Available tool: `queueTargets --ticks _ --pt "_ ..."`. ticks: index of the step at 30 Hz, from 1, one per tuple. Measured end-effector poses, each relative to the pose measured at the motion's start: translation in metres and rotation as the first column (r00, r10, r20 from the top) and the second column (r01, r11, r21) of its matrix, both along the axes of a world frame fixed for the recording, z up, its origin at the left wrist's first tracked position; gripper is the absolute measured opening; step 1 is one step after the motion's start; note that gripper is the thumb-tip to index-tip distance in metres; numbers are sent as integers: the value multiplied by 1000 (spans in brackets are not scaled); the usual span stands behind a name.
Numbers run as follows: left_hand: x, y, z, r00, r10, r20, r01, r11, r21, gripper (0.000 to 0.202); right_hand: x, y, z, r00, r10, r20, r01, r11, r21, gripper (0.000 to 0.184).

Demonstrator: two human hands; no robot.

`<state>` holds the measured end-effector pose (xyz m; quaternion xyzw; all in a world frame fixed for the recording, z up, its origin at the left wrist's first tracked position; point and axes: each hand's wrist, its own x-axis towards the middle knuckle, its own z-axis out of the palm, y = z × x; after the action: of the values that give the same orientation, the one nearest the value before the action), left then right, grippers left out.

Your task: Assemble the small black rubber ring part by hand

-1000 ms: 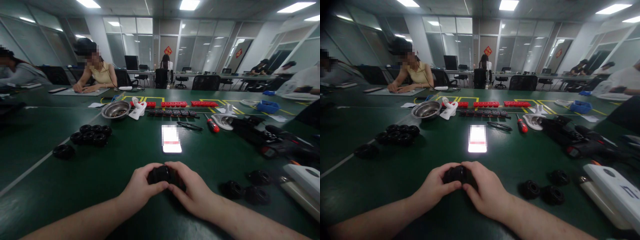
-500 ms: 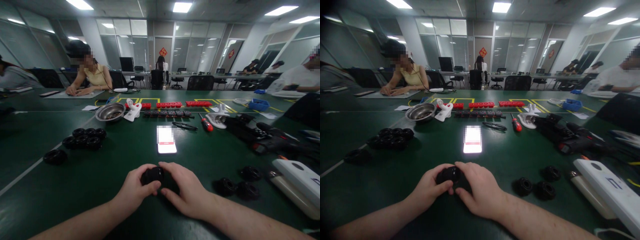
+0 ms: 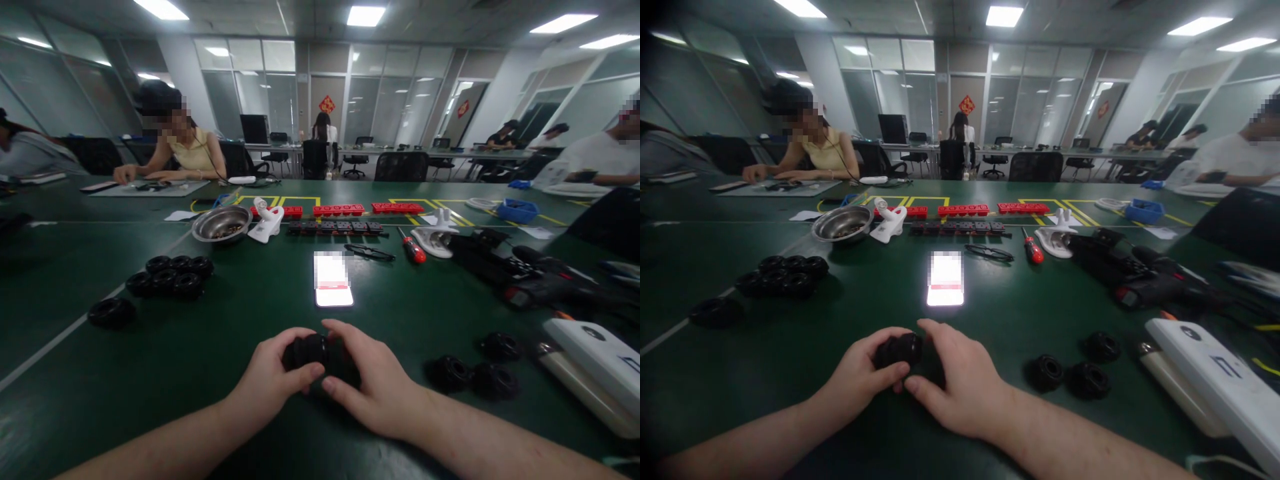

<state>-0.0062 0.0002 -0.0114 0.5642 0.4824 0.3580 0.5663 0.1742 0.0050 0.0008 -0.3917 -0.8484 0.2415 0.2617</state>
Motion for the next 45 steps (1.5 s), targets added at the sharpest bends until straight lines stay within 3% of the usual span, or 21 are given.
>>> queueTargets --ticks 4,6,8,10,12,15,18,21,24,27,30,34,39,41,43,45 --pt "0 -1 0 989 55 -135 -45 996 81 39 0 5 -4 996 -94 1 92 981 -173 28" --pt "-2 -1 -1 978 32 -207 1 988 156 39 -1 6 -4 996 -71 61 80 985 -150 34" --pt "-3 0 -2 975 -16 -223 61 979 195 41 0 5 -2 995 -22 98 28 997 -68 29" --pt "-4 0 -4 983 -55 -177 87 981 176 40 0 3 0 995 51 88 -54 998 27 24" --pt "-4 1 -5 990 -59 -129 76 988 133 38 1 1 1 994 94 56 -98 993 72 37" --pt "-2 1 -1 990 -13 -144 30 993 118 34 1 2 0 1000 6 9 -6 1000 13 43" --pt "0 -1 4 982 9 -187 19 990 143 35 0 5 -4 997 -83 12 83 993 -86 23" --pt "-1 -1 5 979 -27 -202 62 984 167 40 -2 5 -5 996 -64 57 70 992 -107 25" --pt "-3 0 1 992 -88 -92 98 988 118 41 -2 3 -2 1000 11 8 -11 998 -54 16" --pt "-3 1 -2 995 -95 -19 96 995 36 37 0 0 1 993 99 -63 -97 995 39 40" --pt "0 0 1 995 -73 -67 75 997 22 33 2 1 0 996 12 -84 -8 999 41 48" --pt "1 0 4 988 -7 -154 16 998 57 36 1 5 -3 997 -82 -15 81 995 -63 21" --pt "-1 2 -1 996 -61 -64 64 996 59 39 0 4 0 998 8 -59 -10 999 -43 17" --pt "-1 1 -2 996 -86 -11 86 996 11 39 1 3 2 993 69 -94 -73 997 -33 29" --pt "-1 0 -1 996 -91 -16 91 996 -12 38 2 3 1 993 62 -100 -66 997 -38 37" --pt "-1 -1 2 994 -77 -73 79 997 19 37 2 4 -1 994 8 -111 -16 998 -66 33"
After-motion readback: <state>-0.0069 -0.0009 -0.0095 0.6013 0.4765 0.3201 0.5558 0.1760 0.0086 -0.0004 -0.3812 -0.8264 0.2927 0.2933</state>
